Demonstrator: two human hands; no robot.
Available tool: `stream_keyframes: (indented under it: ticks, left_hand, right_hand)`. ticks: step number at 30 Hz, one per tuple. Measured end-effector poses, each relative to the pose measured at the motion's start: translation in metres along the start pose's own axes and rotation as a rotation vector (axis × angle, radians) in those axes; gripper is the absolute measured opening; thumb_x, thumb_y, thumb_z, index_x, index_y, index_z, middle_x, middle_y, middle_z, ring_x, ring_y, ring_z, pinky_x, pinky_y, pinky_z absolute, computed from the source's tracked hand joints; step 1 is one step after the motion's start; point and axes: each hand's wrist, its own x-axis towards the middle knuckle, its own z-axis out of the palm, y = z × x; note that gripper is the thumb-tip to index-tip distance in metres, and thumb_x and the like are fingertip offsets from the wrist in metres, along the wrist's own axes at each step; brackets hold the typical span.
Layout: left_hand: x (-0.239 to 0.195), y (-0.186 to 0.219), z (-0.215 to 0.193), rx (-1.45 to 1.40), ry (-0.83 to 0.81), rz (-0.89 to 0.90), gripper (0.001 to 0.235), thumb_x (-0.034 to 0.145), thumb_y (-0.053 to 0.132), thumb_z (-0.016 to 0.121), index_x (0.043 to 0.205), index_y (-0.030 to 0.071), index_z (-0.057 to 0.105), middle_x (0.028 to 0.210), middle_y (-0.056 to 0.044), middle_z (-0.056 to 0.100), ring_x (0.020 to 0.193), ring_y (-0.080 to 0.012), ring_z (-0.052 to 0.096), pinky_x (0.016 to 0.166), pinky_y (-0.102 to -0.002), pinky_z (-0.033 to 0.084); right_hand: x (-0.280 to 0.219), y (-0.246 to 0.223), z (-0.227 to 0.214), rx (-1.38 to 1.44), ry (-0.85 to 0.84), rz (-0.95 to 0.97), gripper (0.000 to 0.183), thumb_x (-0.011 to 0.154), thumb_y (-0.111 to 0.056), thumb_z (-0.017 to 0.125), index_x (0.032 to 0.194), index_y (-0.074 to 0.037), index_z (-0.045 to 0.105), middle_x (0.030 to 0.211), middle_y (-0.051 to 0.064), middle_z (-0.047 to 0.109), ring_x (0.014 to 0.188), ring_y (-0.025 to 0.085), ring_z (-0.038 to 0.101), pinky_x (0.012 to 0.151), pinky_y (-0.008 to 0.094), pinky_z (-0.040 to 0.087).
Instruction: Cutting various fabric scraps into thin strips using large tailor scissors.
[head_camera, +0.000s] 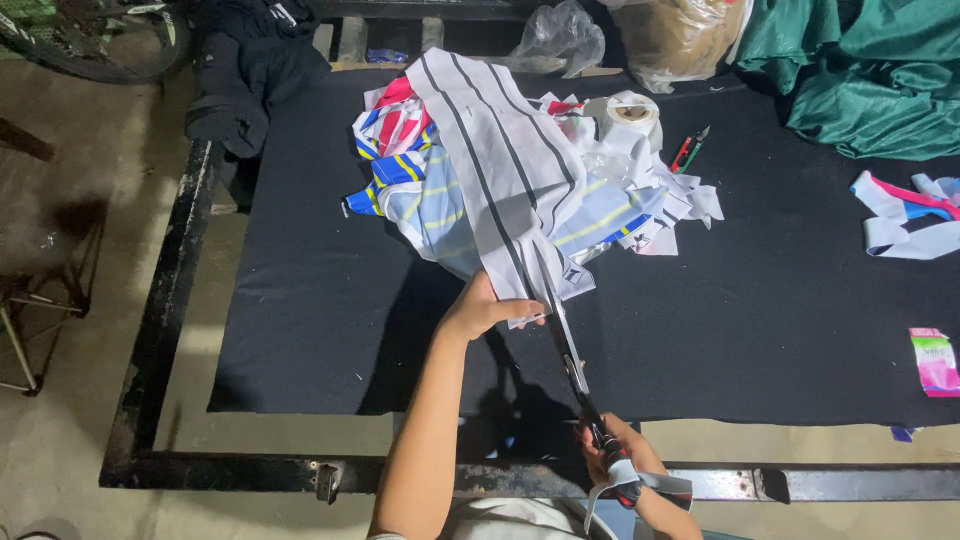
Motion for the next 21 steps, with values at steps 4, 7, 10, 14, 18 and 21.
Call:
stream_keyframes:
  ticks: [4, 7, 10, 14, 18, 21]
  left_hand:
    - [-0.001, 0.005, 0.002, 0.014, -0.016, 0.017, 0.03, 0.084, 0.008, 0.081, 0.107, 0.002, 0.063, 0.089, -0.013, 0.073, 0.074, -0.0238, 0.074, 0.055, -0.027, 0.055]
    - [-0.002, 0.002, -0.001, 0.003, -0.009, 0.004, 0.037, 0.083, 0.007, 0.081, 0.114, 0.0, 0.062, 0.093, -0.014, 0.073, 0.076, -0.0257, 0.075, 0.059, -0.029, 0.058]
    - [-0.001, 0.003, 0.0, -0.006, -0.02, -0.009, 0.037, 0.084, 0.007, 0.08, 0.114, 0.0, 0.061, 0.093, -0.015, 0.073, 0.075, -0.0256, 0.074, 0.058, -0.029, 0.057]
    - [-0.001, 0.01, 0.003, 0.005, -0.051, 0.004, 0.027, 0.086, 0.009, 0.079, 0.106, 0.0, 0.064, 0.089, -0.014, 0.073, 0.074, -0.0239, 0.073, 0.056, -0.028, 0.053]
    - [-0.001, 0.0, -0.003, 0.013, -0.037, 0.005, 0.028, 0.085, 0.009, 0.08, 0.107, -0.002, 0.067, 0.094, -0.014, 0.074, 0.077, -0.0264, 0.075, 0.061, -0.029, 0.059]
    - [0.0, 0.0, -0.002, 0.008, -0.048, 0.014, 0.025, 0.086, 0.008, 0.08, 0.105, -0.002, 0.068, 0.092, -0.014, 0.074, 0.076, -0.0242, 0.074, 0.058, -0.027, 0.056]
  right_hand:
    - [-0.029, 0.096, -0.047, 0.154, -0.239, -0.306, 0.014, 0.096, -0.002, 0.062, 0.092, -0.009, 0.073, 0.082, 0.008, 0.068, 0.071, 0.019, 0.065, 0.076, 0.035, 0.055]
    - [-0.033, 0.013, -0.031, 0.223, -0.321, -0.374, 0.014, 0.096, -0.001, 0.061, 0.09, -0.008, 0.071, 0.08, 0.009, 0.065, 0.068, 0.019, 0.062, 0.073, 0.036, 0.054]
    - [-0.039, -0.024, -0.013, 0.317, -0.38, -0.353, 0.011, 0.097, -0.002, 0.058, 0.091, -0.007, 0.066, 0.079, 0.01, 0.062, 0.064, 0.019, 0.057, 0.068, 0.037, 0.053]
    - [0.021, -0.108, 0.022, 0.624, -1.6, -0.385, 0.019, 0.105, -0.029, 0.054, 0.101, -0.012, 0.06, 0.09, 0.004, 0.061, 0.074, 0.019, 0.06, 0.078, 0.035, 0.056]
    - [0.044, -0.08, 0.027, 0.459, -1.137, -0.281, 0.016, 0.102, -0.026, 0.058, 0.101, -0.011, 0.062, 0.087, 0.006, 0.063, 0.069, 0.019, 0.061, 0.072, 0.034, 0.057]
    - [0.045, -0.007, 0.011, 0.298, -0.674, -0.178, 0.015, 0.099, -0.024, 0.062, 0.102, -0.009, 0.065, 0.083, 0.008, 0.065, 0.065, 0.019, 0.062, 0.066, 0.033, 0.058]
